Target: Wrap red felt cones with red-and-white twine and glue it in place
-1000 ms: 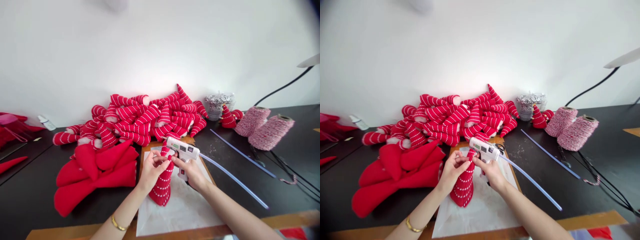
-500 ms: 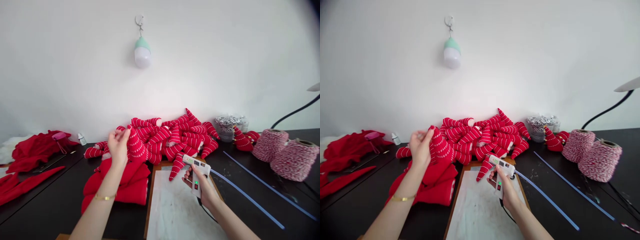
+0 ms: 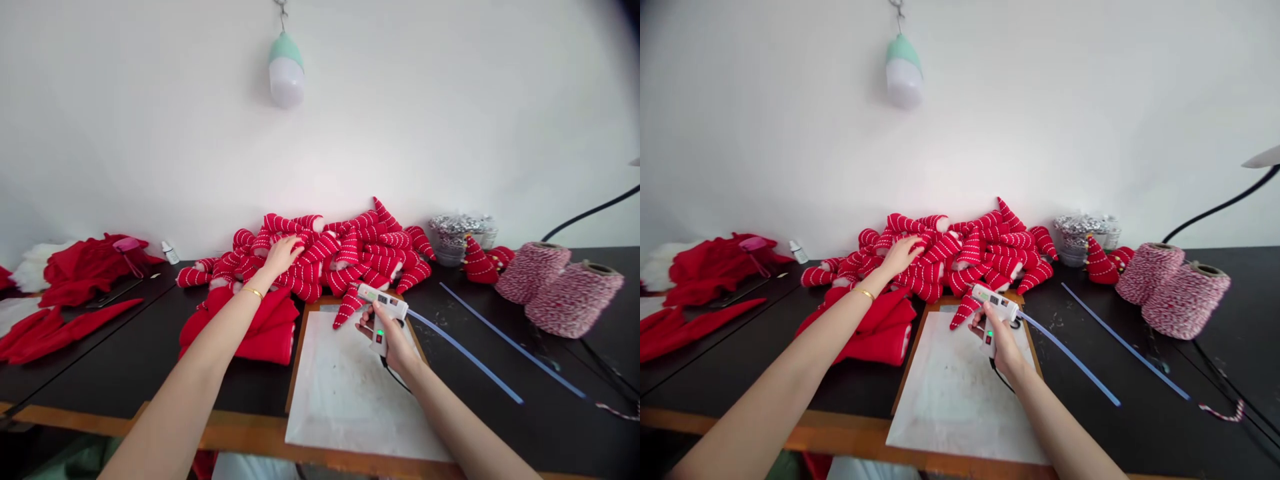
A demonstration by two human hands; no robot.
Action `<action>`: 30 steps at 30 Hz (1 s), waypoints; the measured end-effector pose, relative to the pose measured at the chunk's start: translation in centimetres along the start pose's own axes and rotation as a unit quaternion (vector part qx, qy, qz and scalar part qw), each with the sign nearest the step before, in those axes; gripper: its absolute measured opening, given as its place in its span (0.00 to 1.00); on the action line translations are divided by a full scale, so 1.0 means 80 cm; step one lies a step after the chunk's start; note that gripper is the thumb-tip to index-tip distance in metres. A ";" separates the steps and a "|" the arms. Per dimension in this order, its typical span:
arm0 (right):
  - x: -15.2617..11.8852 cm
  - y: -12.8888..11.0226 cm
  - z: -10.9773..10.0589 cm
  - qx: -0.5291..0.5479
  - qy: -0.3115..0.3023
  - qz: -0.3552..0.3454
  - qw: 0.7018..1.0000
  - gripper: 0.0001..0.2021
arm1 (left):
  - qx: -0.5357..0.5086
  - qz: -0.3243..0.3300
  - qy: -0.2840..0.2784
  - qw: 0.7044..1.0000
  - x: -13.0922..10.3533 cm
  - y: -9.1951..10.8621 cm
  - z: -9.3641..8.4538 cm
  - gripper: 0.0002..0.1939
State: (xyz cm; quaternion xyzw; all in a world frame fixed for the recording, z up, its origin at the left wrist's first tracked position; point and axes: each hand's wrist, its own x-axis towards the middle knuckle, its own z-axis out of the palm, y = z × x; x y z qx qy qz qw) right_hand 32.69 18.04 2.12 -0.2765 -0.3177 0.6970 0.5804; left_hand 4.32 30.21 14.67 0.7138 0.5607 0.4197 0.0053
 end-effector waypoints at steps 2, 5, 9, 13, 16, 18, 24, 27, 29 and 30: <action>0.002 0.001 -0.003 0.000 0.010 -0.001 1.000 0.19 | 0.003 0.000 0.019 1.000 -0.012 0.011 -0.016 0.16; 0.003 0.002 -0.005 -0.005 0.018 0.007 1.000 0.21 | -0.020 -0.002 -0.030 0.999 -0.055 0.030 -0.046 0.16; 0.003 -0.004 -0.004 -0.014 0.016 -0.004 1.000 0.21 | -0.158 -0.096 -0.250 0.950 -0.157 0.033 -0.085 0.14; 0.010 -0.016 -0.007 -0.032 0.028 -0.044 0.998 0.21 | -0.132 -0.210 -0.167 0.954 -0.244 -0.003 -0.104 0.21; 0.020 -0.021 -0.017 -0.042 0.048 -0.085 0.994 0.22 | -0.119 -0.198 -0.143 0.962 -0.269 -0.021 -0.109 0.20; 0.027 -0.020 -0.024 -0.059 0.072 -0.107 0.990 0.22 | -0.092 -0.145 -0.149 0.974 -0.268 -0.016 -0.113 0.18; 0.032 -0.008 -0.035 -0.113 0.112 -0.137 0.978 0.24 | -0.046 0.019 -0.154 0.987 -0.225 0.058 -0.104 0.12; 0.028 -0.007 -0.033 -0.139 0.114 -0.147 0.973 0.24 | -0.118 -0.015 -0.163 0.979 -0.211 0.089 -0.076 0.14; 0.024 -0.007 -0.030 -0.156 0.109 -0.148 0.971 0.25 | -0.167 -0.048 -0.154 0.973 -0.208 0.101 -0.052 0.16; 0.021 -0.007 -0.028 -0.164 0.105 -0.145 0.970 0.25 | -0.194 -0.060 -0.146 0.968 -0.207 0.105 -0.040 0.15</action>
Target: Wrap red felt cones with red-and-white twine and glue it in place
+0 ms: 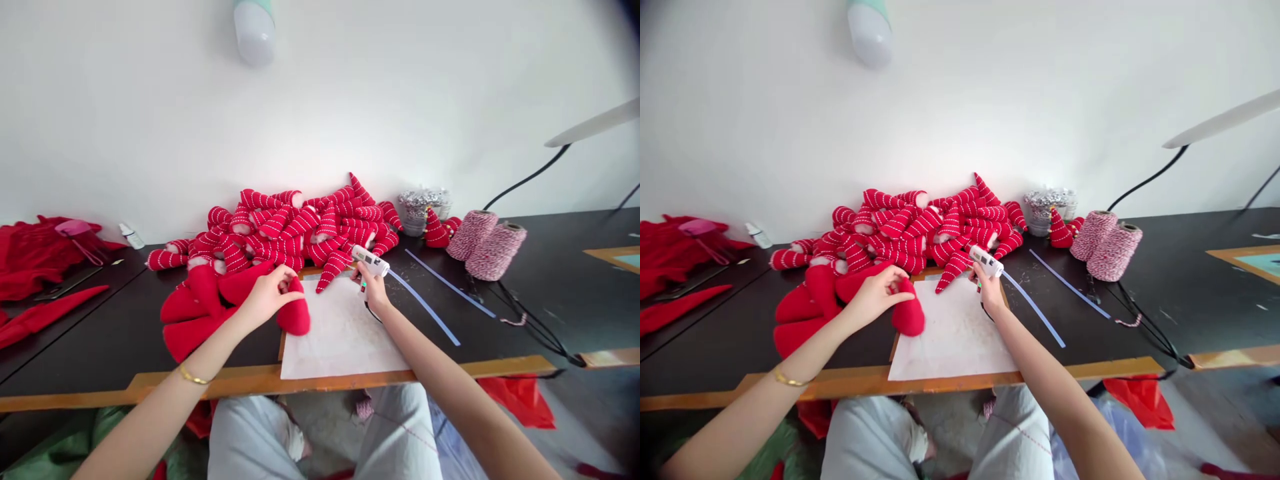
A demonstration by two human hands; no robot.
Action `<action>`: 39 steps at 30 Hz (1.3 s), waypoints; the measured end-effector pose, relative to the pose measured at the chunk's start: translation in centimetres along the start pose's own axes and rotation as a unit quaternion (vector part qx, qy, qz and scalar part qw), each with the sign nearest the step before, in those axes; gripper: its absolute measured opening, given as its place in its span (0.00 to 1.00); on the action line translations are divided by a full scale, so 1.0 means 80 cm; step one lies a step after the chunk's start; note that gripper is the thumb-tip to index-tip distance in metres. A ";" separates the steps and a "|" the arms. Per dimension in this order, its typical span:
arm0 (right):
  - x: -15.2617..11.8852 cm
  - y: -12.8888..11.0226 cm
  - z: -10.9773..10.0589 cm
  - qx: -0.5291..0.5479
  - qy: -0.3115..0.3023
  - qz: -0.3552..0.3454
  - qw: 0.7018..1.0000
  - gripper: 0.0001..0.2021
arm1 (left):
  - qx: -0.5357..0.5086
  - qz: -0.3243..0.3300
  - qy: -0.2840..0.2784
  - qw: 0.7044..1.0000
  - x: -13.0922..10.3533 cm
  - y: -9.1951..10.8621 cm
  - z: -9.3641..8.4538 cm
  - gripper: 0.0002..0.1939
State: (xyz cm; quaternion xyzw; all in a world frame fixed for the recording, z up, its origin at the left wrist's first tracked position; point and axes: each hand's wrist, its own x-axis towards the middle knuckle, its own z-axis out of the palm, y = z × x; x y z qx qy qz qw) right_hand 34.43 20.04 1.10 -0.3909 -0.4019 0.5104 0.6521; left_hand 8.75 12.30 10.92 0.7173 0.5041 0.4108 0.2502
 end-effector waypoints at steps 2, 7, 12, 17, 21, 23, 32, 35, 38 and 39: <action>-0.007 -0.004 0.003 -0.019 -0.011 0.006 1.000 0.24 | -0.063 -0.012 0.020 0.998 0.008 -0.004 0.023 0.14; -0.028 -0.015 0.012 -0.053 -0.047 0.038 0.997 0.23 | -0.138 -0.022 0.091 0.986 0.025 -0.023 0.066 0.12; -0.045 -0.022 0.023 -0.075 -0.103 0.055 0.990 0.22 | -0.231 -0.058 0.044 0.970 0.022 -0.044 0.093 0.15; -0.046 -0.016 0.023 -0.083 -0.099 0.016 0.992 0.21 | -0.250 -0.091 0.072 0.961 0.014 -0.058 0.099 0.15; -0.019 -0.021 0.006 -0.094 0.073 -0.021 0.993 0.20 | -0.306 -0.132 0.116 0.935 0.016 -0.068 0.091 0.19; -0.004 -0.026 -0.002 -0.082 0.137 -0.063 0.985 0.20 | -0.356 -0.140 0.133 0.914 0.017 -0.071 0.086 0.21; -0.057 -0.033 0.023 -0.154 -0.059 0.052 0.985 0.19 | -0.340 -0.107 0.130 0.925 0.005 -0.053 0.084 0.15; -0.078 -0.037 0.031 -0.189 -0.129 0.057 0.972 0.18 | -0.320 -0.102 0.143 0.931 0.004 -0.050 0.083 0.14; -0.083 -0.037 0.032 -0.228 -0.174 0.008 0.958 0.15 | -0.366 -0.104 0.148 0.913 0.005 -0.053 0.085 0.14; -0.082 -0.036 0.032 -0.239 -0.188 -0.011 0.952 0.14 | -0.380 -0.106 0.149 0.907 0.005 -0.054 0.087 0.15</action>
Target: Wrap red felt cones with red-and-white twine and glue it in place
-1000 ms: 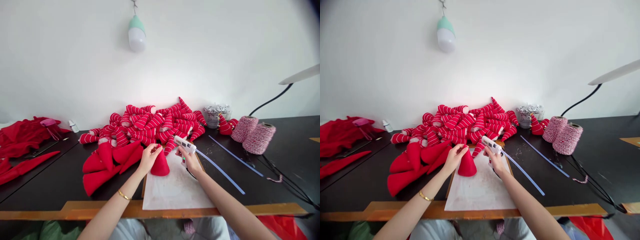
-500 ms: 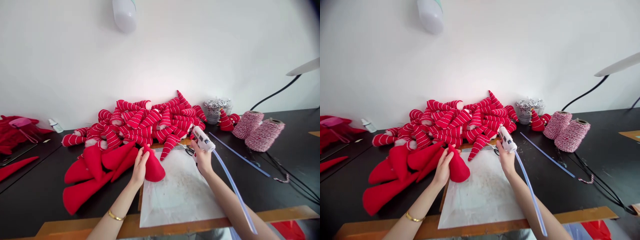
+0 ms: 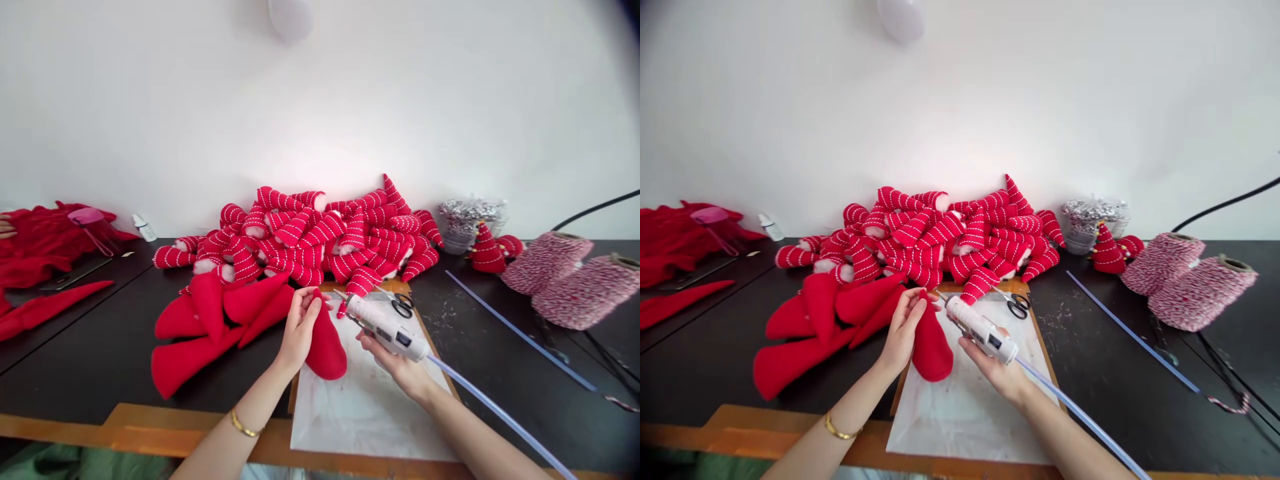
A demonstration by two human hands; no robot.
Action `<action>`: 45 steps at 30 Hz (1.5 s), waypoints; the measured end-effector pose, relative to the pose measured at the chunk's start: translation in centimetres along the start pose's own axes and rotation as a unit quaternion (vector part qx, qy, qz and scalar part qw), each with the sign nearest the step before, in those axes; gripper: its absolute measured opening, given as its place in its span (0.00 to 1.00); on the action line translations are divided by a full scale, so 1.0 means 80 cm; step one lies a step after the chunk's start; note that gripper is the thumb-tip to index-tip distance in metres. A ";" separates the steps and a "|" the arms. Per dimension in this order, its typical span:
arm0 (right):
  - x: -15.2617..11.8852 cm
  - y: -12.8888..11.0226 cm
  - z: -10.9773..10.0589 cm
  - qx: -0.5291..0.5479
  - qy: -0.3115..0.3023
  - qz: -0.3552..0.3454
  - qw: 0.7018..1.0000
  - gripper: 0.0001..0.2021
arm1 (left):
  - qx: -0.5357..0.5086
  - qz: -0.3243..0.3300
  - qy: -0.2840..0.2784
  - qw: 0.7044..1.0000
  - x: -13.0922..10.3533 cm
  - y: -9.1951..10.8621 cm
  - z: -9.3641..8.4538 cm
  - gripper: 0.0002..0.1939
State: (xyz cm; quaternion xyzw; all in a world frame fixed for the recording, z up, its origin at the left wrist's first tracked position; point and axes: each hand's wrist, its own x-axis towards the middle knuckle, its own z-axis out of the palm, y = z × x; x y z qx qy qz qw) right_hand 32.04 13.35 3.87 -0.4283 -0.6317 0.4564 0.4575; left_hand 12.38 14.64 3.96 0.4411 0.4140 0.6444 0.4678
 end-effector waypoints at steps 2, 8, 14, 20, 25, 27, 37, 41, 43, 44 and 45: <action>0.001 0.002 0.000 -0.025 -0.020 -0.032 0.999 0.13 | -0.010 -0.005 0.000 1.000 0.000 -0.004 0.000 0.16; 0.002 0.009 0.004 -0.041 -0.031 -0.070 0.996 0.11 | 0.014 -0.004 -0.010 1.000 -0.001 -0.009 0.000 0.14; 0.004 0.011 0.007 -0.034 -0.024 -0.064 0.997 0.12 | 0.026 0.003 -0.007 1.000 0.000 -0.010 -0.001 0.14; 0.004 0.006 0.008 -0.029 -0.025 -0.059 0.998 0.13 | 0.033 0.004 -0.014 0.999 -0.001 -0.008 0.000 0.13; 0.004 0.006 0.008 -0.032 -0.024 -0.051 0.998 0.13 | 0.039 0.008 -0.010 0.999 -0.001 -0.009 -0.001 0.14; 0.004 0.006 0.008 -0.031 -0.026 -0.052 0.998 0.14 | 0.038 0.007 -0.009 0.999 -0.001 -0.009 -0.001 0.14; 0.003 0.006 0.007 -0.052 -0.023 -0.054 0.997 0.14 | 0.037 0.007 -0.014 0.999 -0.001 -0.007 0.000 0.13; 0.004 0.006 0.007 -0.065 -0.020 -0.057 0.996 0.15 | 0.039 0.007 -0.011 0.999 -0.001 -0.008 -0.001 0.13; 0.005 0.007 0.007 -0.069 -0.023 -0.058 0.996 0.15 | 0.040 0.005 -0.010 0.999 -0.001 -0.008 -0.001 0.13; 0.005 0.007 0.007 -0.070 -0.024 -0.060 0.995 0.16 | 0.041 0.005 -0.009 0.999 -0.002 -0.007 -0.001 0.13; 0.005 0.007 0.007 -0.069 -0.023 -0.062 0.995 0.16 | 0.042 0.004 -0.008 0.999 -0.002 -0.007 -0.001 0.13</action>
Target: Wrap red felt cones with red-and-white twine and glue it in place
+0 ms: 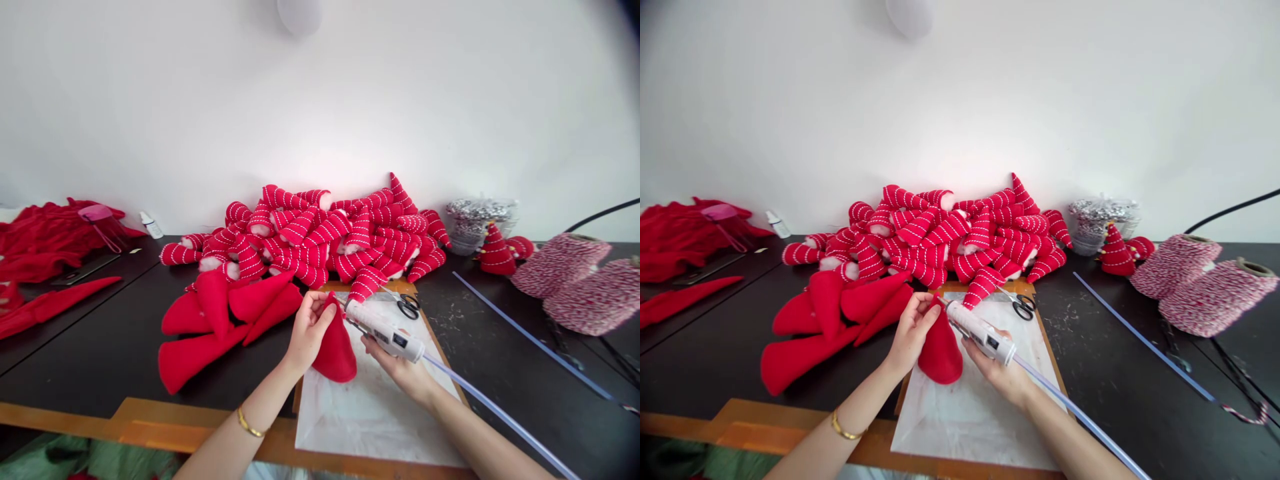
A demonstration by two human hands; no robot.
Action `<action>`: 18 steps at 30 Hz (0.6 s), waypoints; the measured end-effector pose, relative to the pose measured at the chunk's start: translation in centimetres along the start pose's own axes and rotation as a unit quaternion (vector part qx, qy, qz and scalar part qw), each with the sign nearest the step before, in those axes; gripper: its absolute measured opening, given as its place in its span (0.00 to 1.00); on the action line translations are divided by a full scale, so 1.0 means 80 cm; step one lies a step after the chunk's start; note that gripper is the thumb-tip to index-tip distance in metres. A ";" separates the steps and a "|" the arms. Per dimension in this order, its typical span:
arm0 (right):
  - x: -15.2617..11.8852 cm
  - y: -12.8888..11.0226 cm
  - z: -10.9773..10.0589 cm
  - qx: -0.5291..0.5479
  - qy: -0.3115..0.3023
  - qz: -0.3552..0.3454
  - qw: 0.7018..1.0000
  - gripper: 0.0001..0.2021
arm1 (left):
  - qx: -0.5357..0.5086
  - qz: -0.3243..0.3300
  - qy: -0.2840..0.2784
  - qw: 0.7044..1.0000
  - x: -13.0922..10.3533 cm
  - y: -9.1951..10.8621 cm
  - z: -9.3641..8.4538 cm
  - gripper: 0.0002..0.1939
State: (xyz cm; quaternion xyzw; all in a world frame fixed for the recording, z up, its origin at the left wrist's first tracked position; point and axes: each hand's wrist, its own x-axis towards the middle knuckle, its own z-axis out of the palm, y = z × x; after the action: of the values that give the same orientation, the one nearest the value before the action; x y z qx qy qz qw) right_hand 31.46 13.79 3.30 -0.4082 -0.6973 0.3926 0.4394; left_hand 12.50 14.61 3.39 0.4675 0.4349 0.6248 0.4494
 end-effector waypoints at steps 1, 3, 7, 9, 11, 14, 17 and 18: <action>0.000 0.000 0.000 0.001 0.000 -0.001 1.000 0.16 | 0.001 0.000 0.001 1.000 0.000 0.000 0.000 0.13; 0.000 -0.001 0.000 0.006 -0.001 0.000 1.000 0.16 | 0.003 -0.001 0.001 1.000 -0.001 0.001 0.000 0.14; 0.000 -0.005 0.000 0.014 0.002 0.011 1.000 0.16 | 0.005 -0.003 0.001 1.000 -0.001 0.001 0.000 0.14; 0.000 -0.006 0.000 0.013 0.006 0.008 1.000 0.16 | 0.005 -0.002 0.002 1.000 0.000 0.001 0.000 0.14; 0.000 -0.005 0.001 0.011 0.006 0.001 1.000 0.15 | 0.005 0.000 0.002 1.000 -0.001 0.001 0.000 0.14; -0.001 -0.001 0.002 0.011 0.007 0.004 1.000 0.16 | 0.002 -0.001 0.000 1.000 -0.001 0.002 0.000 0.14; -0.002 0.001 0.002 0.002 0.011 0.014 1.000 0.16 | 0.000 -0.005 0.001 1.000 -0.001 0.002 0.000 0.14; -0.002 0.001 0.001 -0.002 0.011 0.015 1.000 0.16 | 0.000 -0.005 0.001 1.000 -0.001 0.002 0.000 0.14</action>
State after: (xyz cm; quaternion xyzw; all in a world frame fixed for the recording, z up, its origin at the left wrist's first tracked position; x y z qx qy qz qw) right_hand 31.42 13.63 3.15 -0.4236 -0.6868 0.3931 0.4408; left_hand 12.47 14.47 3.51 0.4649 0.4379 0.6229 0.4518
